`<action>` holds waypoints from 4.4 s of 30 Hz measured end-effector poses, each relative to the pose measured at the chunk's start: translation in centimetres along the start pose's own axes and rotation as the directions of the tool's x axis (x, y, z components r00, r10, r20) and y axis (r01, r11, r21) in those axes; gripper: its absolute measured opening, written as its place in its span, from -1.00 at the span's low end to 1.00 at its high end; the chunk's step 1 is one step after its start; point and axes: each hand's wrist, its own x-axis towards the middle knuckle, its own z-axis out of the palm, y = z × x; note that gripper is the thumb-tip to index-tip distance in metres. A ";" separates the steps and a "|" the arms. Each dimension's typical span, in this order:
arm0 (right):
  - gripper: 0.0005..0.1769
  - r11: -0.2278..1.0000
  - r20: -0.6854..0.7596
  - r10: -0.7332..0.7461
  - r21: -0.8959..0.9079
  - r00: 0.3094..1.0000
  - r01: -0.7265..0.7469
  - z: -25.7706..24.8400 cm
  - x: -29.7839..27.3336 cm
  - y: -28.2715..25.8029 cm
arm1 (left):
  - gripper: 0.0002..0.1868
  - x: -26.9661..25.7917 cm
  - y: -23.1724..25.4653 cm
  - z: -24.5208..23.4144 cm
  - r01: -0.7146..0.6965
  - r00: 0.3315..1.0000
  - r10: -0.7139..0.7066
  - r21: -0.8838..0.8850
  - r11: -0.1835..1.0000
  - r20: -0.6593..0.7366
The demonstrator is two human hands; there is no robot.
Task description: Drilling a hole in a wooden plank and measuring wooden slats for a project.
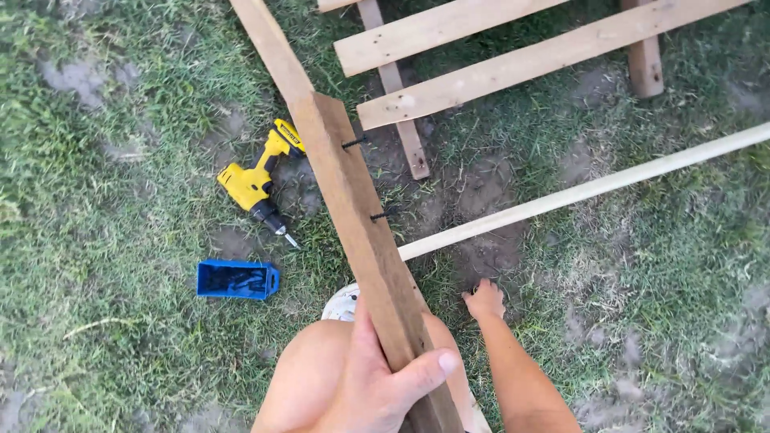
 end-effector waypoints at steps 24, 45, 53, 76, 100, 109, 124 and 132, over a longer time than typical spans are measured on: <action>-0.36 -0.218 -0.298 -0.920 -0.151 -0.255 0.964 -30.6 -24.1 -12.6 | -0.37 -0.7 1.9 -0.6 0.418 0.836 -0.506 0.349 0.838 0.213; -0.28 -0.063 -0.088 -0.783 0.996 0.616 0.064 -12.8 -19.7 -7.0 | -0.35 -1.3 1.6 -3.8 0.052 0.928 -0.077 0.080 0.995 0.364; -0.14 -0.058 -0.026 -0.821 0.998 0.570 -0.039 -12.6 -21.4 -7.1 | -0.70 4.0 7.2 -6.9 -0.277 0.933 0.027 0.670 0.689 0.358; -0.65 0.241 0.120 -0.805 0.961 0.581 0.134 -9.0 -17.4 -10.4 | -0.63 24.6 -7.2 -13.1 0.005 0.989 0.039 0.299 0.954 -0.140; -0.07 0.179 0.452 -0.759 0.837 0.469 -0.516 -4.6 -20.2 -9.7 | -0.47 23.9 -6.5 -13.0 0.101 0.984 -0.091 0.065 0.993 -0.151; -0.07 0.182 0.438 -0.776 0.845 0.455 -0.503 -5.7 -22.8 -12.5 | -0.49 23.8 -7.2 -14.6 0.031 0.981 -0.046 -0.079 0.996 -0.188; -0.19 0.154 0.208 -0.832 0.977 0.514 -0.145 -3.2 -22.9 -11.0 | 0.06 23.1 -5.5 -15.1 -0.016 1.000 0.011 -0.464 0.886 -0.012; 0.01 0.165 0.047 -0.823 0.973 0.566 0.159 -4.9 -23.3 -11.8 | 0.02 23.5 -5.2 -15.2 0.042 0.995 -0.083 -0.488 0.872 -0.062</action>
